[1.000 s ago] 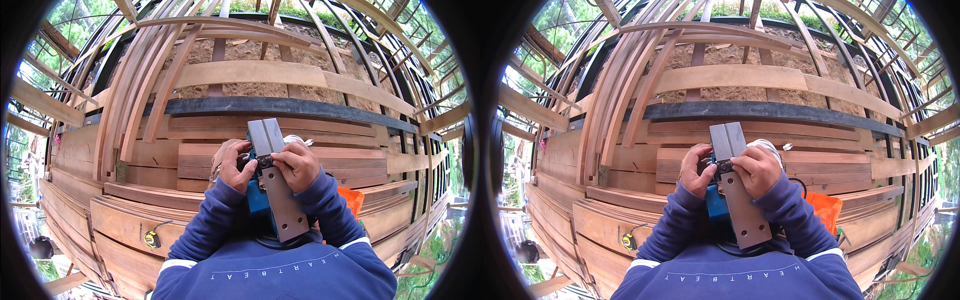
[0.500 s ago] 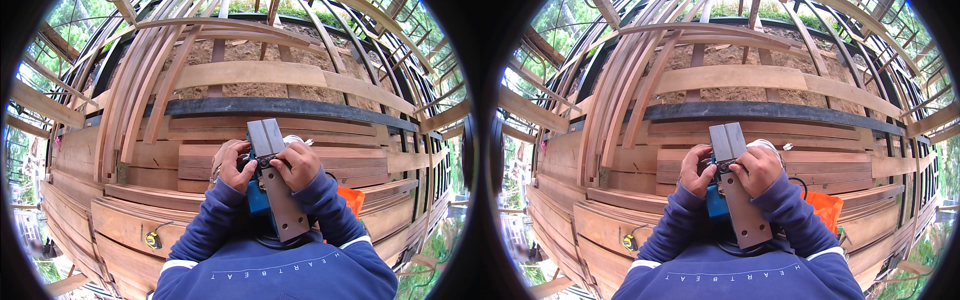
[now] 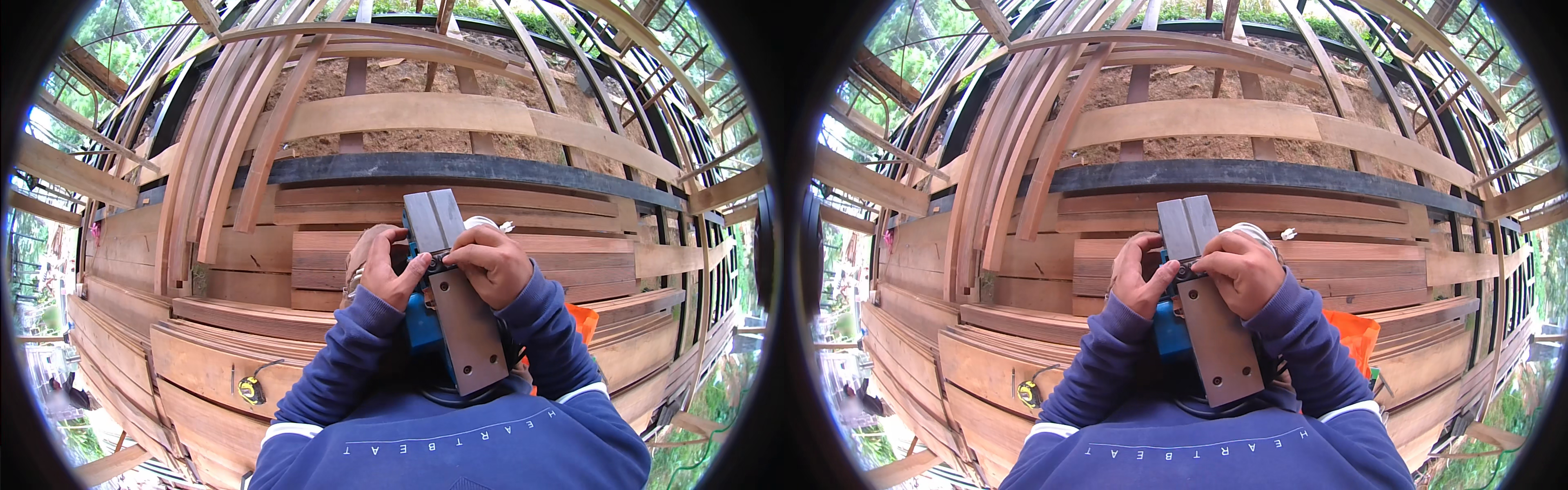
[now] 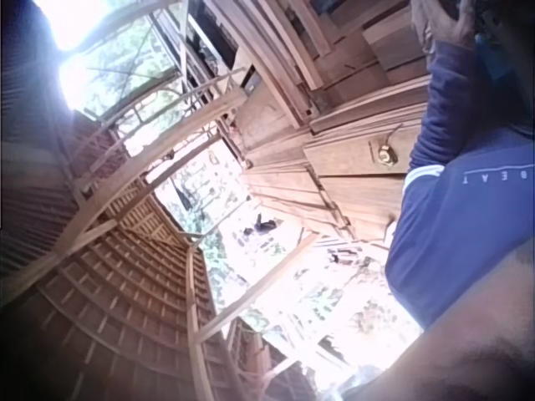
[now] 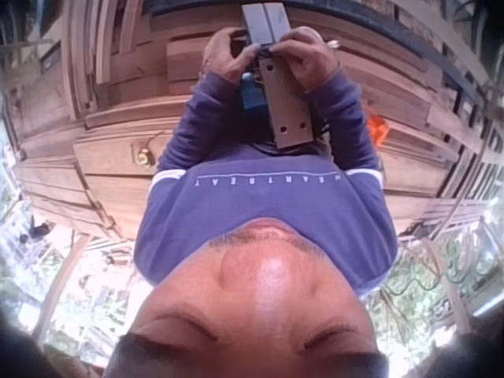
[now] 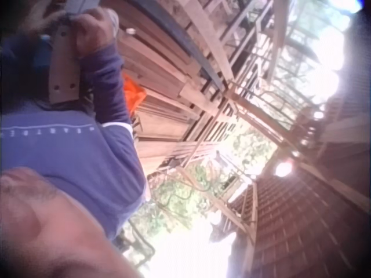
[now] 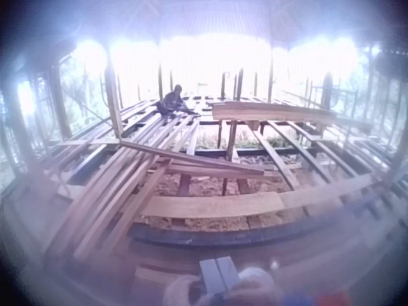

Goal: The person adjusts a handheld electric planer by attaching and securing a metal guide bracket to the side of the tool by hand.

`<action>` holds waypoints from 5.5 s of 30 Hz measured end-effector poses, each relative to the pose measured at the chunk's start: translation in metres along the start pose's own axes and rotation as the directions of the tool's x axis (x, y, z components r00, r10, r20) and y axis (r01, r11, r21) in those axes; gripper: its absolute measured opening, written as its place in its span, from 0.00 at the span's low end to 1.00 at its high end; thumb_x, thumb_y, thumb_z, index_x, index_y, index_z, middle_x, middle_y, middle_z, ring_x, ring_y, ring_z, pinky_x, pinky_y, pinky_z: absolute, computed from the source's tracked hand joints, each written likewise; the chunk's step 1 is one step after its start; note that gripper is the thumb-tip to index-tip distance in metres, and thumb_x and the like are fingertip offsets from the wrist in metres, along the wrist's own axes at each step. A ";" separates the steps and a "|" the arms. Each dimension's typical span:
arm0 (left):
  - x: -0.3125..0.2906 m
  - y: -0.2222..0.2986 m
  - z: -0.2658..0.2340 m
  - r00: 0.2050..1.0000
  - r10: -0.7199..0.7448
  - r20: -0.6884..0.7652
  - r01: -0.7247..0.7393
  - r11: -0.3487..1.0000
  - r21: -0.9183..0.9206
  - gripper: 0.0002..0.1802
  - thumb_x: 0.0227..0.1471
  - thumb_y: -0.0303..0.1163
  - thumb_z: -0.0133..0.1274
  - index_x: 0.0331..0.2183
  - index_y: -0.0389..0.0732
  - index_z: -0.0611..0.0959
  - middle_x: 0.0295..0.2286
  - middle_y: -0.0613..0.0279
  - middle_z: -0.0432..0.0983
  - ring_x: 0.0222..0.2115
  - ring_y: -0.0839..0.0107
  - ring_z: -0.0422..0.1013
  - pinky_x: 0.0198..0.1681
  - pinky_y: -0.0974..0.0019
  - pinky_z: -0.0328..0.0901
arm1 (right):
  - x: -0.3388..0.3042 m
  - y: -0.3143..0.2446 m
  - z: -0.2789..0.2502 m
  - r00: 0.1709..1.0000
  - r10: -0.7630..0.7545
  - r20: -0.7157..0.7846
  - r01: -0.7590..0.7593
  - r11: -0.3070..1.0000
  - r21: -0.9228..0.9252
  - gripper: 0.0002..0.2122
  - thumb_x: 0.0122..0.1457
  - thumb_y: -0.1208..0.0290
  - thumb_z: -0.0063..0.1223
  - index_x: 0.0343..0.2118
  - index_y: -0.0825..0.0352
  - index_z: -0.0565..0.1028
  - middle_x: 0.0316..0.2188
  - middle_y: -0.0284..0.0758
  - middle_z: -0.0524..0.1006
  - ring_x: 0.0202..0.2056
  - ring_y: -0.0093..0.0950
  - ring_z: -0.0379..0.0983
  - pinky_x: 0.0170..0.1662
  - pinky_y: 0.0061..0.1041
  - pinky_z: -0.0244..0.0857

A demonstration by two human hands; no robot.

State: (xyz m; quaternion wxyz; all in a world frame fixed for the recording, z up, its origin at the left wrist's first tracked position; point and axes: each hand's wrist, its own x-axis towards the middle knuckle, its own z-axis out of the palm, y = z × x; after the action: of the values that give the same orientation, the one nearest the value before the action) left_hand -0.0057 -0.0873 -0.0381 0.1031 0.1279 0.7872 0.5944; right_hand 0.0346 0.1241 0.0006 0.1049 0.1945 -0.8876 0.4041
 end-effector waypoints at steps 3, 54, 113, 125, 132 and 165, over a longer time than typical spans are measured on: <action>0.002 -0.002 0.002 1.000 -0.002 0.025 0.003 0.998 -0.064 0.28 0.53 0.36 0.63 0.51 0.32 0.73 0.46 0.51 0.74 0.45 0.64 0.74 0.51 0.62 0.68 | -0.002 0.002 0.000 1.000 0.019 -0.018 -0.019 1.000 0.015 0.11 0.48 0.87 0.57 0.34 0.67 0.83 0.33 0.38 0.77 0.36 0.36 0.76 0.40 0.32 0.71; -0.026 -0.043 -0.032 0.953 -0.041 -0.301 0.030 0.999 -0.038 0.42 0.43 0.50 0.65 0.54 0.37 0.69 0.46 0.43 0.70 0.49 0.47 0.70 0.54 0.54 0.65 | 0.048 -0.038 0.054 0.955 -0.276 0.112 0.283 0.958 -0.054 0.09 0.47 0.88 0.52 0.31 0.69 0.75 0.31 0.42 0.75 0.33 0.39 0.75 0.39 0.33 0.70; -0.144 -0.017 -0.141 0.768 0.226 -0.599 0.125 0.865 0.486 0.16 0.46 0.23 0.60 0.41 0.41 0.86 0.37 0.57 0.76 0.38 0.58 0.73 0.42 0.61 0.67 | 0.150 -0.095 0.162 0.670 -0.595 0.443 0.485 0.803 0.346 0.13 0.43 0.80 0.64 0.36 0.68 0.81 0.31 0.36 0.76 0.33 0.36 0.73 0.38 0.33 0.68; -0.143 -0.022 -0.137 0.752 0.281 -0.596 0.115 0.835 0.538 0.19 0.42 0.22 0.61 0.41 0.44 0.87 0.36 0.60 0.77 0.35 0.60 0.73 0.40 0.60 0.66 | 0.150 -0.104 0.156 0.636 -0.616 0.465 0.597 0.774 0.210 0.12 0.42 0.78 0.65 0.33 0.68 0.79 0.30 0.36 0.75 0.31 0.36 0.72 0.37 0.33 0.68; -0.138 -0.015 -0.143 0.775 0.306 -0.553 0.086 0.816 0.572 0.21 0.40 0.19 0.58 0.41 0.44 0.87 0.34 0.60 0.75 0.34 0.58 0.73 0.40 0.59 0.66 | 0.153 -0.096 0.157 0.672 -0.562 0.483 0.476 0.827 0.300 0.12 0.43 0.76 0.65 0.33 0.67 0.79 0.30 0.35 0.75 0.31 0.36 0.72 0.38 0.33 0.68; -0.139 -0.015 -0.140 0.772 0.337 -0.539 0.071 0.797 0.599 0.31 0.29 0.20 0.56 0.42 0.47 0.87 0.34 0.61 0.74 0.35 0.58 0.71 0.42 0.57 0.65 | 0.150 -0.120 0.152 0.674 -0.499 0.544 0.571 0.820 0.044 0.07 0.48 0.71 0.62 0.25 0.66 0.74 0.25 0.34 0.72 0.32 0.35 0.71 0.37 0.33 0.67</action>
State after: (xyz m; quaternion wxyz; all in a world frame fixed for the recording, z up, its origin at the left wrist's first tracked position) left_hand 0.0801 -0.2637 -0.0134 -0.2517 0.0087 0.9080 0.3347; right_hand -0.0537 -0.1018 0.0342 -0.0193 0.5429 -0.8084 0.2266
